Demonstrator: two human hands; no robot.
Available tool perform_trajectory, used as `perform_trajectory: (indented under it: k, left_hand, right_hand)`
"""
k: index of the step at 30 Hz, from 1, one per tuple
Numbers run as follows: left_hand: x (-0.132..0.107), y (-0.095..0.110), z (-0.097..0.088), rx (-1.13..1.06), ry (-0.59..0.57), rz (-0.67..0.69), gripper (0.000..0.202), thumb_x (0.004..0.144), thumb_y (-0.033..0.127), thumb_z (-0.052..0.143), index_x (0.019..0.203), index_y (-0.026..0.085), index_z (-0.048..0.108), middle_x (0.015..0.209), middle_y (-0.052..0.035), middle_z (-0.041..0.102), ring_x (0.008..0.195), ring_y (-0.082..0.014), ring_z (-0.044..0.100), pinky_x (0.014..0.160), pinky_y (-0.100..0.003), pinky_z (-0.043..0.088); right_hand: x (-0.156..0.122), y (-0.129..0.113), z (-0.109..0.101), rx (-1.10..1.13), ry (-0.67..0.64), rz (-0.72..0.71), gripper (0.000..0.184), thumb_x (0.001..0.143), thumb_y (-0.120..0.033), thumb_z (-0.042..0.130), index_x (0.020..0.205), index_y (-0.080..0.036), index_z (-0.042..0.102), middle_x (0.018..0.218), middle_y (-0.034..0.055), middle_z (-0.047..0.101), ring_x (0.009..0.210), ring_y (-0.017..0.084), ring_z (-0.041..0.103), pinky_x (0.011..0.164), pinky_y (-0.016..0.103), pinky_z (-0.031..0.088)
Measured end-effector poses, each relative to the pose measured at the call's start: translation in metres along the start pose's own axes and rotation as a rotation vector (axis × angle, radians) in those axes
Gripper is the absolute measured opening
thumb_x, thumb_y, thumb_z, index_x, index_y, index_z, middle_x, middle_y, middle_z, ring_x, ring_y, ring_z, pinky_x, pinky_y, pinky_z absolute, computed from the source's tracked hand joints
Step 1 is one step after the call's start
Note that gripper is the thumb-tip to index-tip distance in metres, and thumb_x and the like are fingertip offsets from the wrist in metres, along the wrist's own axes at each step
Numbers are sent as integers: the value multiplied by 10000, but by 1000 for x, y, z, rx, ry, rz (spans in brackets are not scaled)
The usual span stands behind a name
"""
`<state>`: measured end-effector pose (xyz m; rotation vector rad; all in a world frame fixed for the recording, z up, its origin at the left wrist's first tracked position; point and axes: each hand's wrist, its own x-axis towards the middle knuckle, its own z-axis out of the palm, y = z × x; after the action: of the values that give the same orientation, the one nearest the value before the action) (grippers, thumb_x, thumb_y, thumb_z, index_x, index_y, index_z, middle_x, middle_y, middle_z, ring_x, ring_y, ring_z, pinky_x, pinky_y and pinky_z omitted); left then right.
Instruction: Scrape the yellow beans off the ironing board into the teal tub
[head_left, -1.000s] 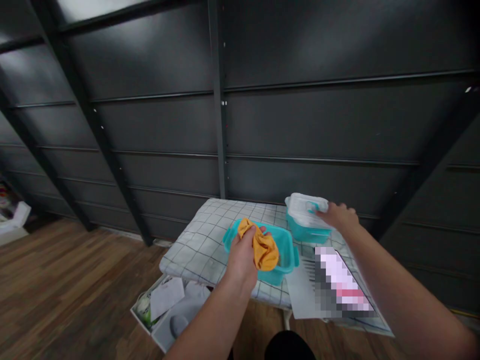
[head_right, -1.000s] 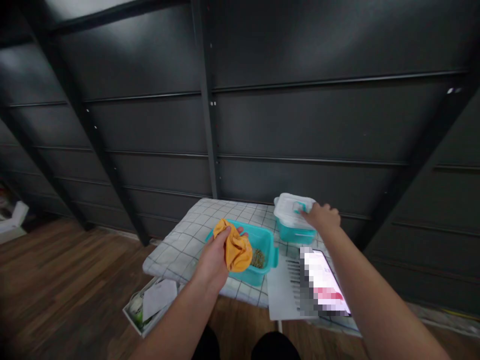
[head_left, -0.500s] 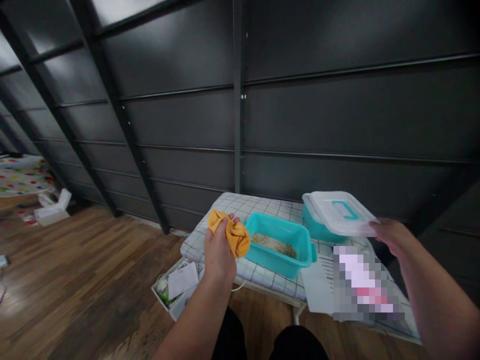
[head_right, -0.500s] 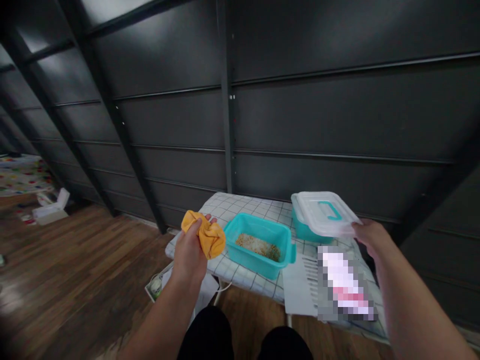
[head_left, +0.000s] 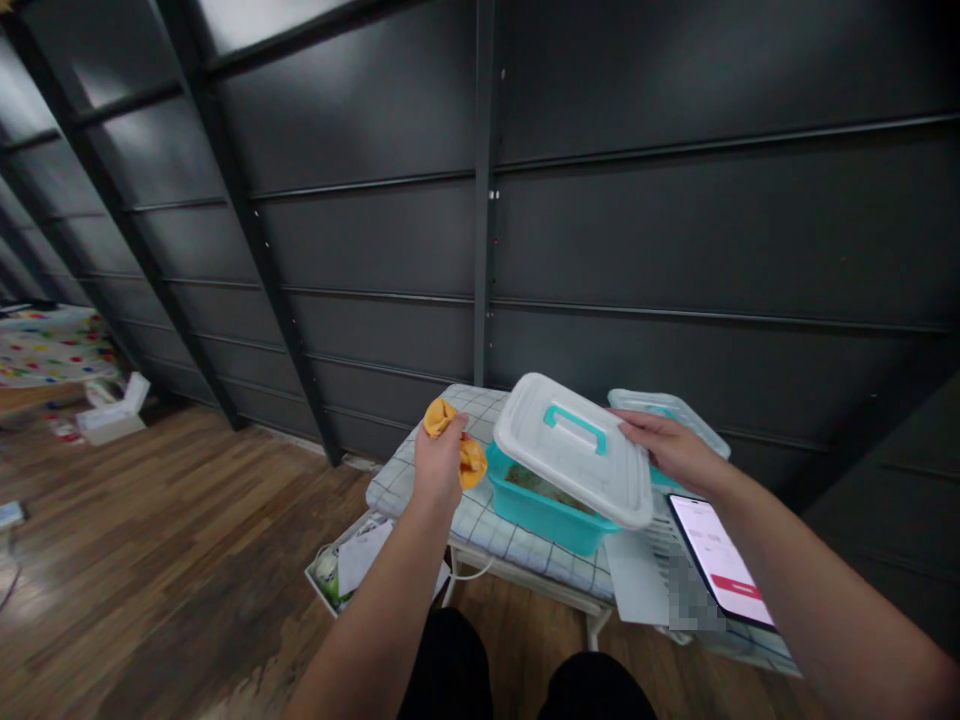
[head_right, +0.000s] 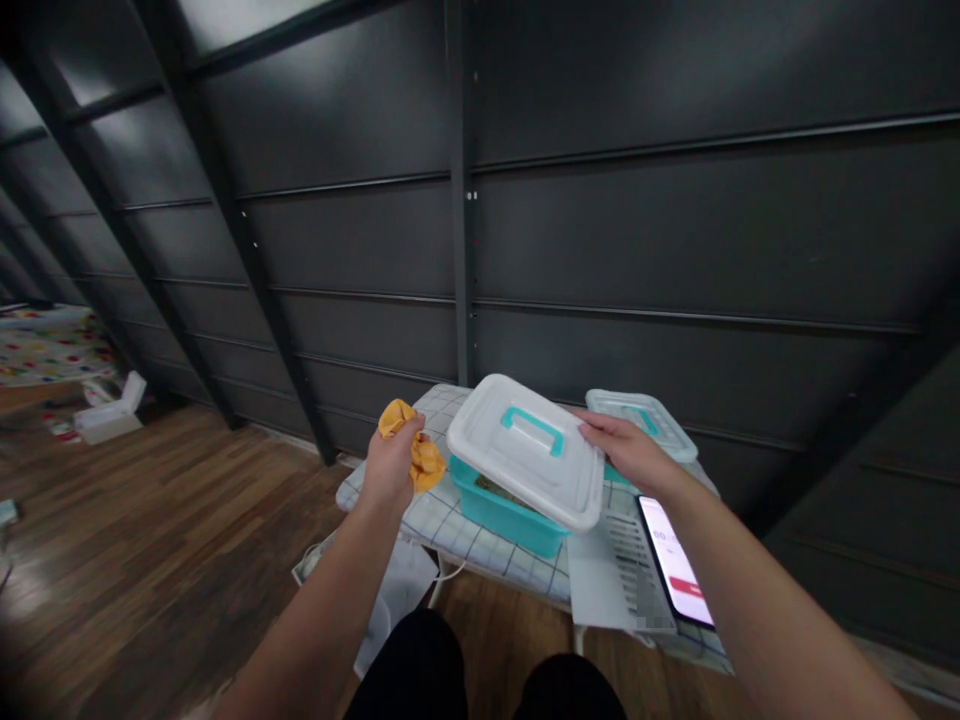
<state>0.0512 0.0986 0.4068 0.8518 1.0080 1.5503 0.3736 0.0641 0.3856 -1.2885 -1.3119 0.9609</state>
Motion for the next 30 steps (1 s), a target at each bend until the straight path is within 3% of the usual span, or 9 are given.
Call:
perform_trajectory:
  k: [5,9,15,21,30]
  left_hand:
    - [17,-14,-1,307,-188,39,336,636,403,829,772,180,618,606,53,556,533,-97,483,540,-233,391]
    - [28,-33,-1,491,-291,82,295,673,408,823,716,172,652,650,13,616,611,-131,533,589,-247,395]
    - [38,-53,-4,682,-356,129,143,735,267,772,794,161,697,779,-28,709,729,-169,616,660,-249,428]
    - [49,-63,-2,826,-383,160,128,759,257,757,817,148,724,821,-63,745,782,-200,650,698,-267,438]
    - [53,-65,-4,783,-479,162,137,805,290,702,868,178,750,894,-80,775,858,-233,685,760,-285,474]
  right_hand:
    - [20,10,3,-138,-111,-21,560,760,-595,753,1176,-220,764,1203,104,756,1073,307,704,969,464,541]
    - [35,17,3,-339,-167,-62,469,776,-556,725,1109,-232,792,1213,106,753,1118,325,692,1035,492,503]
    - [46,42,10,-533,-37,-174,344,850,-394,606,1076,-218,796,1238,116,740,1184,336,662,1119,531,425]
    - [42,66,16,-497,62,-122,316,836,-335,575,1031,-215,793,1186,114,758,1169,326,669,1124,521,426]
    - [30,59,23,-439,99,-123,261,823,-342,606,969,-256,805,1157,71,771,1168,313,675,1140,517,417]
